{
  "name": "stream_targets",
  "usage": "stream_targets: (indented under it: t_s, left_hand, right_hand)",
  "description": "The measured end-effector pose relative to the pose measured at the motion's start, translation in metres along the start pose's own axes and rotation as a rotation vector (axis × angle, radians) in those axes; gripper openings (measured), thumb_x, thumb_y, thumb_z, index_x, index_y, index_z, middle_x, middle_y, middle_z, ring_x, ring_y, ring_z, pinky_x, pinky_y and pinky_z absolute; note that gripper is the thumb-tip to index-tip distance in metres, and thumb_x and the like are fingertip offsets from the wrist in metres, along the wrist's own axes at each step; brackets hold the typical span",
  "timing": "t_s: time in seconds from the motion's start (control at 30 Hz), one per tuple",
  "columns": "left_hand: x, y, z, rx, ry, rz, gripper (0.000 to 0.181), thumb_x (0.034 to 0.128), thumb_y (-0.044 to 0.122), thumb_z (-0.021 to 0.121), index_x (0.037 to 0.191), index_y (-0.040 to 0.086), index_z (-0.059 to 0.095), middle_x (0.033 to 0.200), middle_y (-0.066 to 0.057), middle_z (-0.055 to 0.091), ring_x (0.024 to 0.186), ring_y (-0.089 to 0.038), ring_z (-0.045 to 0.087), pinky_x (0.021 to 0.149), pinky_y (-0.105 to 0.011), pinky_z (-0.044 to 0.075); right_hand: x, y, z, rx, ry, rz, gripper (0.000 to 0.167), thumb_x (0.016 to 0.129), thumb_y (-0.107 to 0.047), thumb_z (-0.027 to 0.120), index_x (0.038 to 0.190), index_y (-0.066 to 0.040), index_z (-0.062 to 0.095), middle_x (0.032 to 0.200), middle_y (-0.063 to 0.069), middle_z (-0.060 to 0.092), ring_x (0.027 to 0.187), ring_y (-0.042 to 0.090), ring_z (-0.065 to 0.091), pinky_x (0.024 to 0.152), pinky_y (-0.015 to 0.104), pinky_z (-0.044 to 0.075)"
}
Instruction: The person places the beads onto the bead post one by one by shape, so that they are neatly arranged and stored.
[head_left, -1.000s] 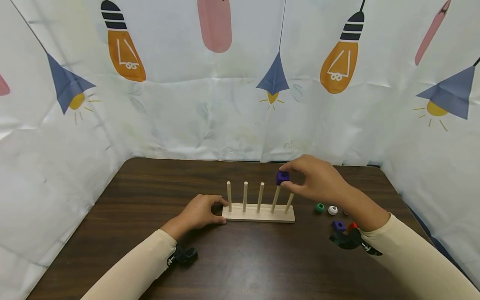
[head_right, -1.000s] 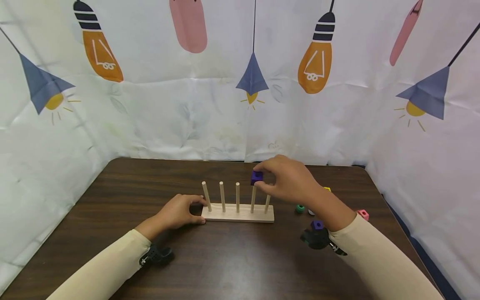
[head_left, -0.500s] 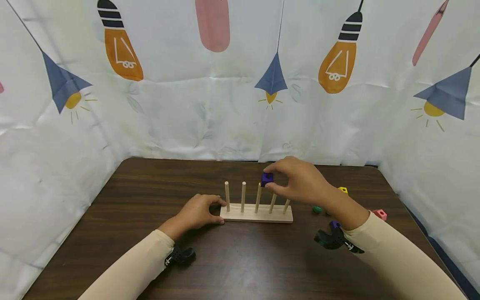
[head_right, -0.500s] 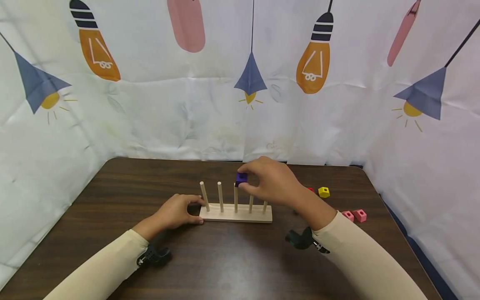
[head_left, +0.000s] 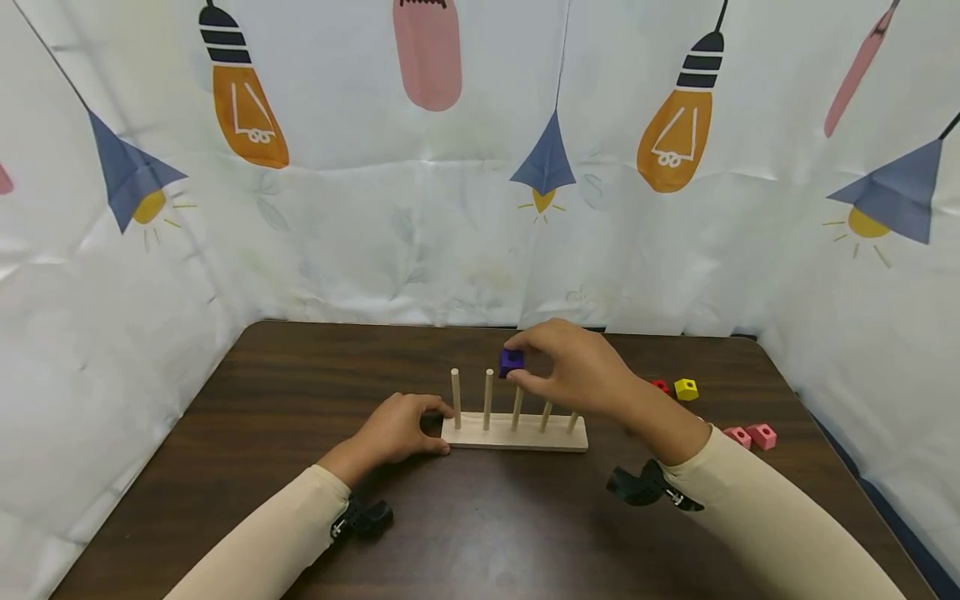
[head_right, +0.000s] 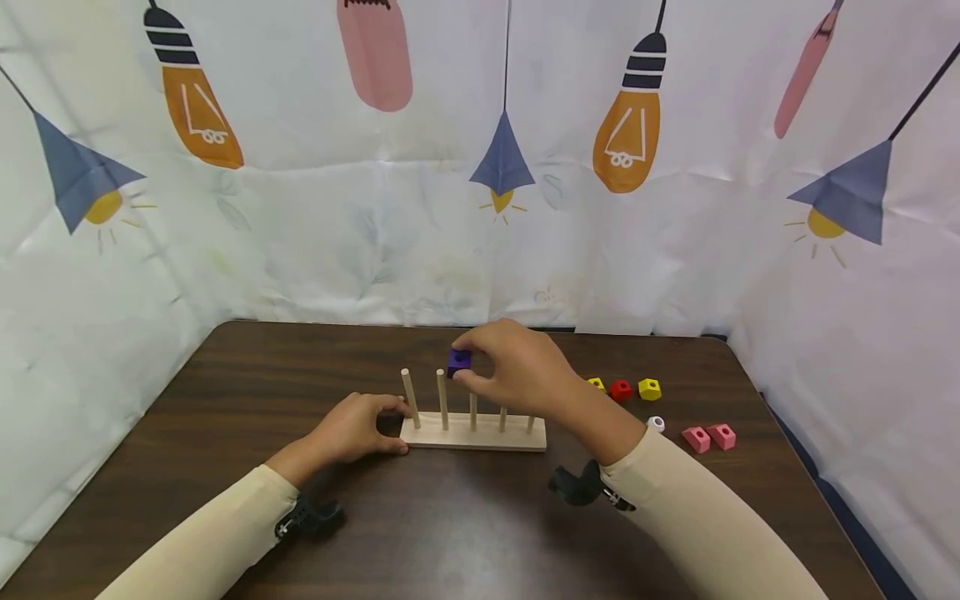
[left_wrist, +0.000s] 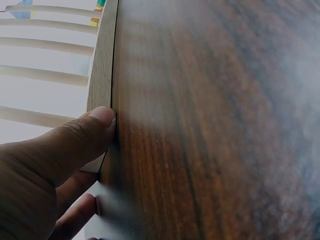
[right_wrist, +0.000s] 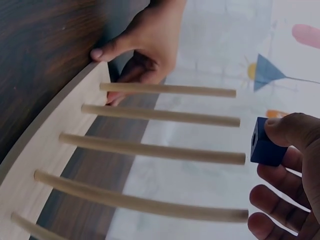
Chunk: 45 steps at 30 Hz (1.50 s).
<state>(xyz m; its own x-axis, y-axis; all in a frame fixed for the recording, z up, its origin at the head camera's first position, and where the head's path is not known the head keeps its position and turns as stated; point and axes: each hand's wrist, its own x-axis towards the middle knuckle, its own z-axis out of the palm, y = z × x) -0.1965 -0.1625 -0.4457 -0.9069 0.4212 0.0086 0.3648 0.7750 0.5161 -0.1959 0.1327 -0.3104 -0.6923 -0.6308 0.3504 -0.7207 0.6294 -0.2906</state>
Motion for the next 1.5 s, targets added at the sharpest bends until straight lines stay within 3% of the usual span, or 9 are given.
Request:
stream_targets:
  t_s: [0.27,0.77,1.03,1.27,1.5]
  left_hand:
    - [-0.004,-0.002,0.001,0.001,0.012,0.021,0.046,0.0729,0.035,0.094,0.114,0.023,0.076,0.114,0.000,0.075,0.109,-0.026,0.068,0.092,-0.047,0.053]
    - [-0.001,-0.002,-0.002,-0.008,0.005,0.044,0.047,0.0731,0.034,0.094,0.115,0.021,0.076,0.113,0.001,0.075,0.110,-0.024,0.068,0.093,-0.047,0.053]
    - [0.000,-0.004,-0.003,-0.019,0.014,0.055,0.047,0.0728,0.033,0.095,0.114,0.020,0.076,0.112,0.000,0.075,0.109,-0.026,0.068,0.092,-0.048,0.053]
    - [0.000,-0.002,-0.002,-0.043,0.010,0.039,0.046,0.0718,0.034,0.095,0.112,0.021,0.077,0.111,0.001,0.075,0.108,-0.025,0.068,0.091,-0.048,0.054]
    - [0.001,-0.001,-0.002,-0.038,0.016,0.040,0.047,0.0719,0.033,0.095,0.113,0.020,0.076,0.112,0.001,0.075,0.107,-0.026,0.068,0.090,-0.049,0.054]
  right_hand:
    - [0.007,-0.011,0.010,0.032,-0.040,0.038,0.034,0.092,-0.031,0.080,0.121,-0.016,0.073,0.110,-0.005,0.069,0.104,0.014,0.065,0.081,0.035,0.055]
    - [0.021,-0.026,0.025,0.120,-0.013,0.025,0.033,0.093,-0.026,0.078,0.123,-0.014,0.071,0.112,-0.005,0.068,0.103,0.013,0.063,0.085,0.034,0.053]
    - [0.029,-0.031,0.031,0.161,-0.037,0.038,0.034,0.095,-0.026,0.077,0.125,-0.014,0.070,0.111,-0.007,0.067,0.100,0.010,0.061,0.084,0.032,0.052]
    - [0.031,-0.034,0.035,0.224,-0.061,0.078,0.033,0.094,-0.023,0.077,0.125,-0.013,0.070,0.111,-0.006,0.066,0.103,0.017,0.062,0.084,0.034,0.052]
    - [0.034,-0.037,0.038,0.228,-0.040,0.092,0.034,0.094,-0.022,0.077,0.125,-0.012,0.069,0.107,-0.004,0.065,0.095,0.013,0.061,0.078,0.031,0.052]
